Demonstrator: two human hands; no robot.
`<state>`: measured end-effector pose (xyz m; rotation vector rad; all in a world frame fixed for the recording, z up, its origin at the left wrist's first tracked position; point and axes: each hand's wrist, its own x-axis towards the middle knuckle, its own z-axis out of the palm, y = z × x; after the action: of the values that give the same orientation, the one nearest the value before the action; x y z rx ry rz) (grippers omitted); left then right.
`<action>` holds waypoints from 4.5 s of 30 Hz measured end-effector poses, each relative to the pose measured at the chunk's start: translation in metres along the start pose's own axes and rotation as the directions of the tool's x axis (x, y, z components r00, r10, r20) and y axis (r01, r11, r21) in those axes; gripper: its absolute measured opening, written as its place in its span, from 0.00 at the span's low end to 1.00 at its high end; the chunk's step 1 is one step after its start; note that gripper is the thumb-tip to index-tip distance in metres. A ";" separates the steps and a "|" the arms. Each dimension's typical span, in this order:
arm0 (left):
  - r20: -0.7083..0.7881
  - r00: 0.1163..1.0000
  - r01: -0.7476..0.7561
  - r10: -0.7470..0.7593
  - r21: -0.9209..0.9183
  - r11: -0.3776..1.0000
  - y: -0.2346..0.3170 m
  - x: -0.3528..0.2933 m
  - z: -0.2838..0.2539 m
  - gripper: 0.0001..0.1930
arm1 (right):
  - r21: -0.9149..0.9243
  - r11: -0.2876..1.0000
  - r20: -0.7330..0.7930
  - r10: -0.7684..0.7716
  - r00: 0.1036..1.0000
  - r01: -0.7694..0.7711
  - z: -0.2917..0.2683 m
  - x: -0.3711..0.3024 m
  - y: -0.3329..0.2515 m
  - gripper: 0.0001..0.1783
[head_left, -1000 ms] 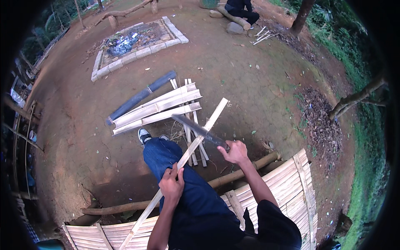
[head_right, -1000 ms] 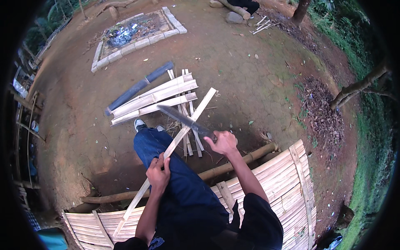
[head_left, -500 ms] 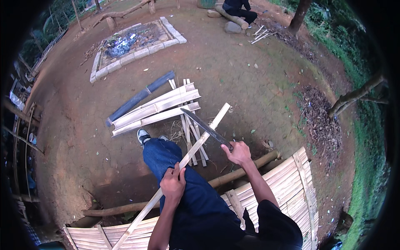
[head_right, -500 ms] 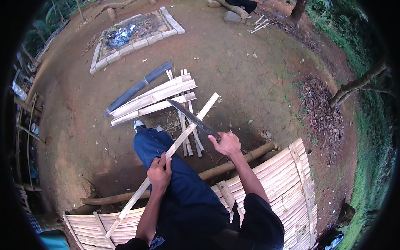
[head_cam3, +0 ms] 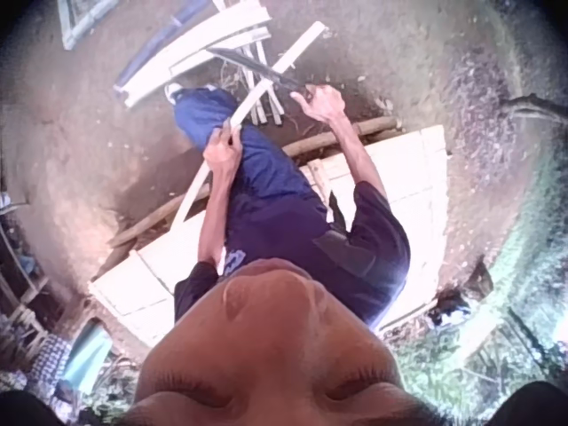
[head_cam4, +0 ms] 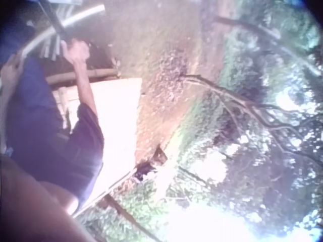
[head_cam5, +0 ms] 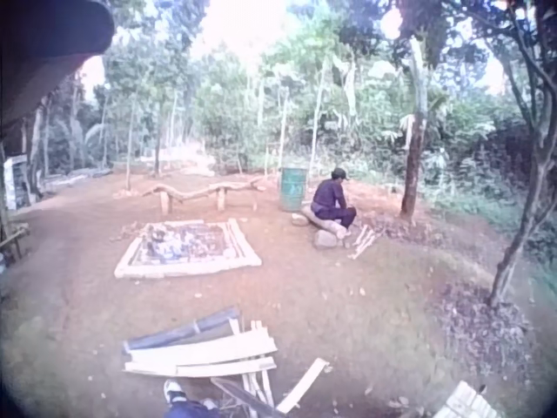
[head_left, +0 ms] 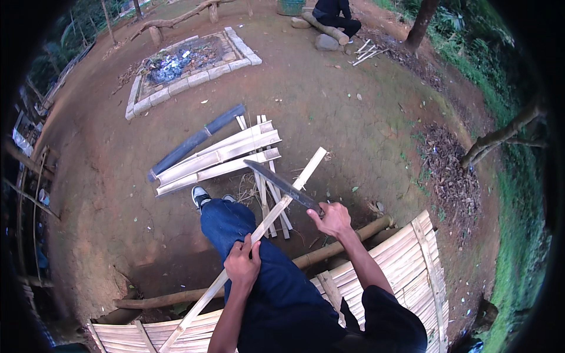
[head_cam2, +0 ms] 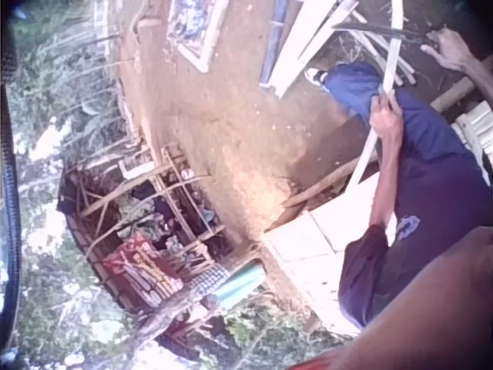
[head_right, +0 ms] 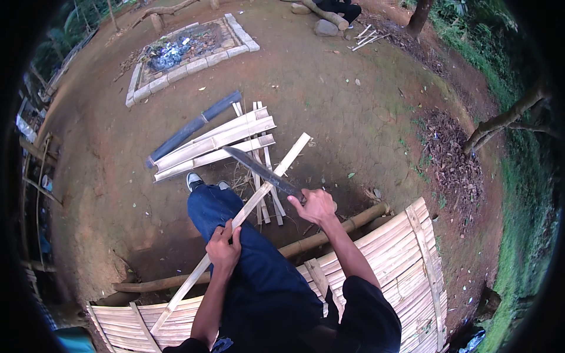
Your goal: The person uses a large blade to shave and smooth thin strips of bamboo, holding the strip with one hand and running the blade along its length.
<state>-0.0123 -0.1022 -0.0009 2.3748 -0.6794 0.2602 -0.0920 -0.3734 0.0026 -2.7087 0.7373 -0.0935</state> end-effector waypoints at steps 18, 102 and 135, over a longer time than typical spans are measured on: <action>0.033 0.999 0.026 -0.025 -0.048 0.999 -0.003 -0.001 -0.005 0.15 | -0.162 0.920 -0.057 -0.369 0.928 0.356 -0.015 0.013 -0.002 0.33; -0.169 0.978 -0.139 0.123 -0.086 0.987 -0.013 -0.016 0.002 0.12 | -0.069 0.988 0.128 -0.127 0.984 0.136 -0.038 -0.039 -0.022 0.31; 0.344 0.926 0.152 -0.153 0.029 0.988 -0.004 0.016 -0.048 0.18 | 0.889 0.326 0.162 0.436 0.885 -0.323 0.013 -0.073 0.039 0.29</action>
<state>0.0022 -0.0756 0.0395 2.4839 -0.6445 -0.2316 -0.1720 -0.3645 -0.0213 -1.4231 0.9690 -0.4032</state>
